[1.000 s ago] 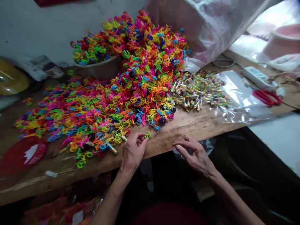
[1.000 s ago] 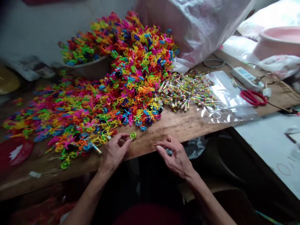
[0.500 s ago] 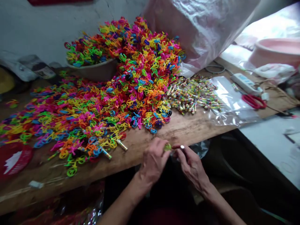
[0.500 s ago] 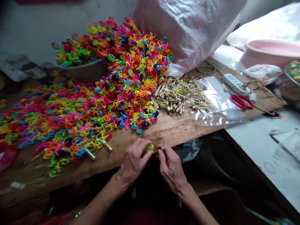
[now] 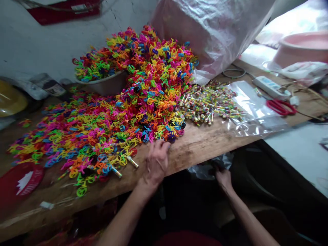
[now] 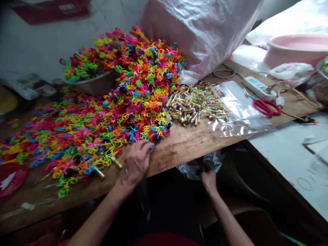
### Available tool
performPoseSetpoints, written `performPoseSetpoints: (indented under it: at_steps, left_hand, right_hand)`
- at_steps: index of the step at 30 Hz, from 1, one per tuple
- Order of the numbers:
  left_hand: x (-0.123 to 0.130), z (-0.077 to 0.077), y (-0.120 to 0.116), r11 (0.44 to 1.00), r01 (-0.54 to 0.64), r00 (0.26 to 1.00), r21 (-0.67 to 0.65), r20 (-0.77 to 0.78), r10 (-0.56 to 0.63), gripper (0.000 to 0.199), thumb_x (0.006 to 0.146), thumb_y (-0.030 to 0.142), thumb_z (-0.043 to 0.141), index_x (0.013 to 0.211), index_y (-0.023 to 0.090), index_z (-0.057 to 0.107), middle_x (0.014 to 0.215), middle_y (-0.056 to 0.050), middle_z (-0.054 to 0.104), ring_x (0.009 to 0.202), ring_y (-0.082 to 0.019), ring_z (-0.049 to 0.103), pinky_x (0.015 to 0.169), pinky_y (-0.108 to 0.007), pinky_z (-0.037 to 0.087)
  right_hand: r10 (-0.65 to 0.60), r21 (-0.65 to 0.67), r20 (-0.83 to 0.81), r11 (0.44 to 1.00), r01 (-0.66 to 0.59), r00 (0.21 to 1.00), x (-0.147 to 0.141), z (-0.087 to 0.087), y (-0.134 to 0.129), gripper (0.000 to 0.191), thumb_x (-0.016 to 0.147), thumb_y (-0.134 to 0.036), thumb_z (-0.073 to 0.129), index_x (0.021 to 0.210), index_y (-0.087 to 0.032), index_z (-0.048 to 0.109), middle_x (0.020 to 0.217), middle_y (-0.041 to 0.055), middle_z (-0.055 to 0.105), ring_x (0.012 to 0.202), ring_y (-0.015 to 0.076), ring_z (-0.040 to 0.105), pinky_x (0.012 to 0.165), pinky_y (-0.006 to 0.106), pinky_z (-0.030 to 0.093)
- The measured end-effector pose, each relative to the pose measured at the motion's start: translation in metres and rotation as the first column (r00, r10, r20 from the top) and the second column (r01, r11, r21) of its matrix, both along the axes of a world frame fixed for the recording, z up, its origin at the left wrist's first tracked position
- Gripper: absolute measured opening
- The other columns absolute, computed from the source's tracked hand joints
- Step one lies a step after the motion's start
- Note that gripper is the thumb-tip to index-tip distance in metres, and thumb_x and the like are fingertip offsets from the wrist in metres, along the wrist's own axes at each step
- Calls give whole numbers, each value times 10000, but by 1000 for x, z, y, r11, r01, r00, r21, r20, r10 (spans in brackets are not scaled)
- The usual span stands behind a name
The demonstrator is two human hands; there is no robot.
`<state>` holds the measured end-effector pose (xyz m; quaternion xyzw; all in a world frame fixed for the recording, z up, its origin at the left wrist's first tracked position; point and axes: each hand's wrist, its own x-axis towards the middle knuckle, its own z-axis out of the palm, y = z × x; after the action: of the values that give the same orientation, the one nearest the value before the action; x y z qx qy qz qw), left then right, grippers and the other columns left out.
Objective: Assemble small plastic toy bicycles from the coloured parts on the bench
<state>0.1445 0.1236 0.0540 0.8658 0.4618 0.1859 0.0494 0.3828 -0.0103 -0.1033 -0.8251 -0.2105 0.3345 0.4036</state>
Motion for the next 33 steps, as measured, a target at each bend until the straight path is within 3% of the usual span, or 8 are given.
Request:
performPoseSetpoints:
  at_steps: [5,10,15,18,22,25,28,33]
  left_hand:
    - [-25,-21,51,993,71,992,98,-115,-59,421,851,119,464,1239,272,520,1364,-71,374,1171,-266,405,968,-424,405]
    - [-28,-29,60,994,-4,977,105,211,-18,213,795,137,545,999,143,608,1133,-84,549,1066,-219,503,957,-366,428]
    - [-37,-22,61,994,-108,905,18,415,91,136,828,160,487,860,158,619,1063,-54,578,958,-170,564,731,-255,508]
    - [-35,-15,54,989,-122,918,84,387,80,183,815,127,466,931,157,605,1071,-63,567,1027,-182,530,898,-315,457]
    - [-24,-10,40,990,-107,982,95,168,90,264,750,160,564,1014,167,588,1194,-94,493,1120,-251,451,997,-398,368]
    - [-22,-12,38,989,-114,993,96,53,109,311,756,201,601,1064,172,565,1312,-108,407,1177,-287,398,1009,-429,342]
    - [-33,-13,52,993,-105,985,49,141,97,99,839,207,515,895,151,575,1095,-96,556,1012,-215,524,900,-342,431]
    - [-53,-7,68,979,-171,941,108,312,130,178,840,175,478,986,142,576,1081,-83,565,954,-175,560,832,-281,467]
  right_hand:
    - [67,8,-22,998,-67,997,10,0,8,569,751,-474,493,1149,-80,593,695,101,653,644,239,626,614,306,475]
    - [120,-9,20,993,-120,993,-1,14,-29,487,753,-489,513,1024,-110,655,876,107,659,694,218,614,602,271,466]
    - [84,25,299,995,-96,950,-17,69,-44,426,793,-505,518,1036,-174,626,741,36,635,387,104,439,388,220,364]
    - [109,236,534,933,-272,838,-42,119,-19,248,866,-356,499,1012,-190,611,881,54,626,583,133,555,438,207,390]
    - [314,319,685,682,-658,657,-86,150,48,178,909,-217,433,1023,-168,561,914,68,581,779,159,575,703,247,456]
    - [396,73,798,684,-725,454,-114,140,97,175,881,-269,517,1022,-171,546,1011,77,551,761,171,558,626,257,414]
    - [453,-123,832,713,-690,320,-127,129,125,69,876,-226,511,884,-167,545,904,63,564,708,174,537,543,254,326]
    - [304,91,858,703,-705,413,-114,142,132,128,916,-163,410,866,-152,527,835,47,561,721,152,534,591,254,325]
